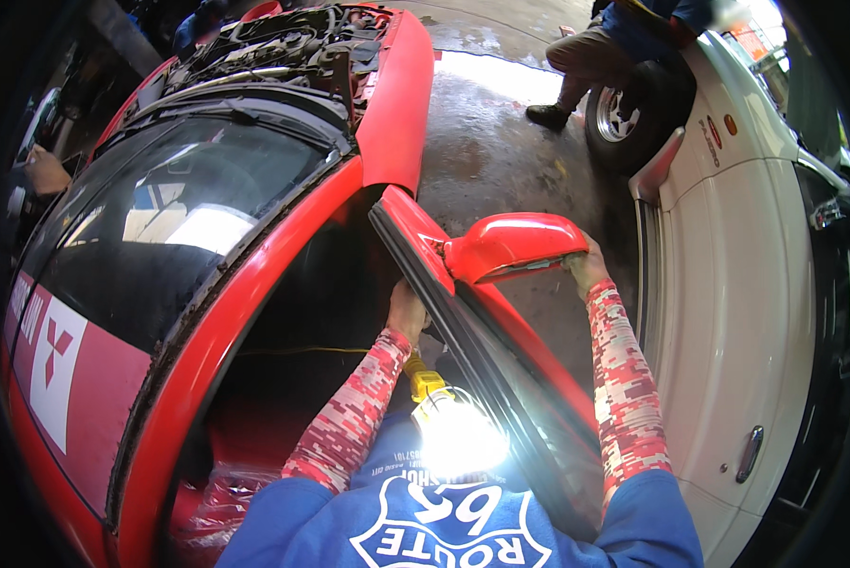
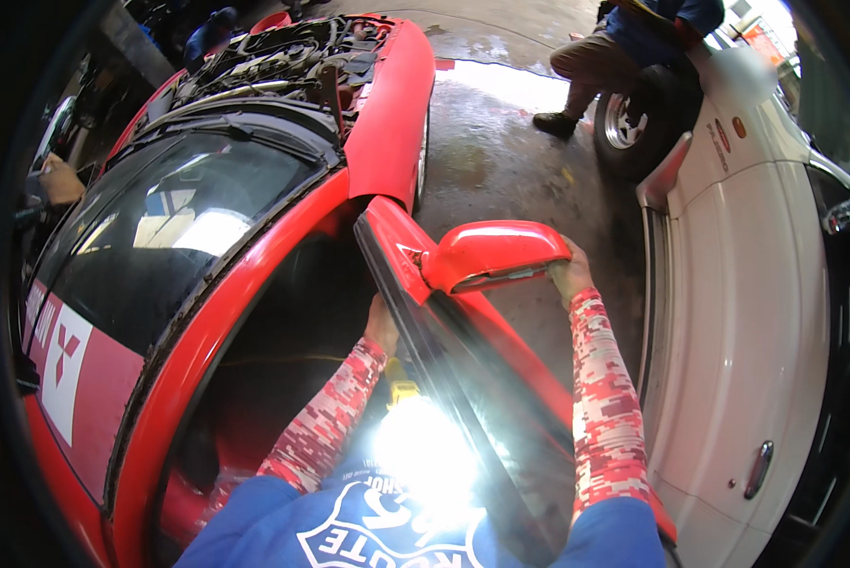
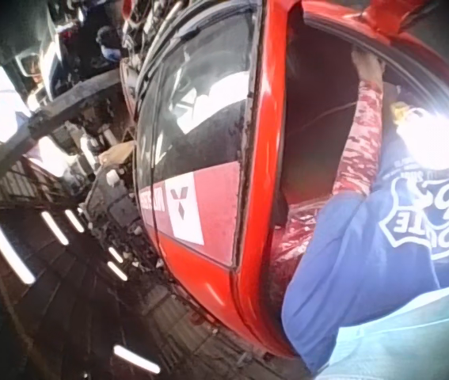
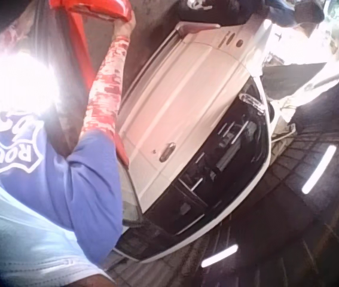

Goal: The person removes the driver-side exterior mirror from a red car. Using a screwdriver and pliers, they loosen fasteners and detach the mirror assembly, then inspect the removed mirror and its mounting bracket.

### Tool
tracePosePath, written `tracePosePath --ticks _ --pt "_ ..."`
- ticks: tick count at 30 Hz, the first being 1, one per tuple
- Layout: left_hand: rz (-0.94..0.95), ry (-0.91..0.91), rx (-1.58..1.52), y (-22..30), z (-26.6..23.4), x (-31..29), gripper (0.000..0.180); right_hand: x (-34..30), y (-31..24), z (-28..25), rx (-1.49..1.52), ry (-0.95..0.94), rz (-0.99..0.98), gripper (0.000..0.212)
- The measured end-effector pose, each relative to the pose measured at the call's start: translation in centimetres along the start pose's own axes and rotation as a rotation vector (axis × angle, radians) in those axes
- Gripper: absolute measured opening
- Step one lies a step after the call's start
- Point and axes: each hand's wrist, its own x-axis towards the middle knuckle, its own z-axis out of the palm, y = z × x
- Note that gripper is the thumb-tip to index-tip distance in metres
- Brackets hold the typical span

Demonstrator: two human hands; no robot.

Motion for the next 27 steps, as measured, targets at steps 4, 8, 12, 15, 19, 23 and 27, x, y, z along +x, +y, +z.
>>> tracePosePath --ticks 4,8,12,15,19,23,27 --pt "0.041 -0.008 -0.113 -0.3 0.4 0.5 0.025 0.1 0.2 0.0 -0.010 0.017 -0.002 0.063" --pt "-0.097 -0.087 -0.045 0.1 -0.1 0.7 0.025 -0.1 0.1 0.1 -0.026 0.030 -0.016 0.062" --pt "0.079 0.043 0.037 -1.1 0.2 0.9 0.025 -0.3 -0.4 0.1 -0.014 -0.004 0.052 0.059" --pt "0.563 0.060 0.078 -2.3 1.0 1.8 0.025 -0.7 -0.1 0.1 0.144 0.007 0.158 0.052" --pt "0.206 0.044 -0.089 -2.6 0.3 2.1 0.024 -1.7 1.4 -0.7 0.477 -0.187 0.137 0.040" --pt "0.017 -0.055 -0.071 -1.4 -0.5 1.4 0.022 -2.3 2.9 -2.2 0.888 -0.336 0.186 0.046" --pt "0.068 0.004 -0.081 -0.7 0.4 0.4 0.020 -1.8 2.2 -2.4 0.943 -0.241 0.262 0.068"
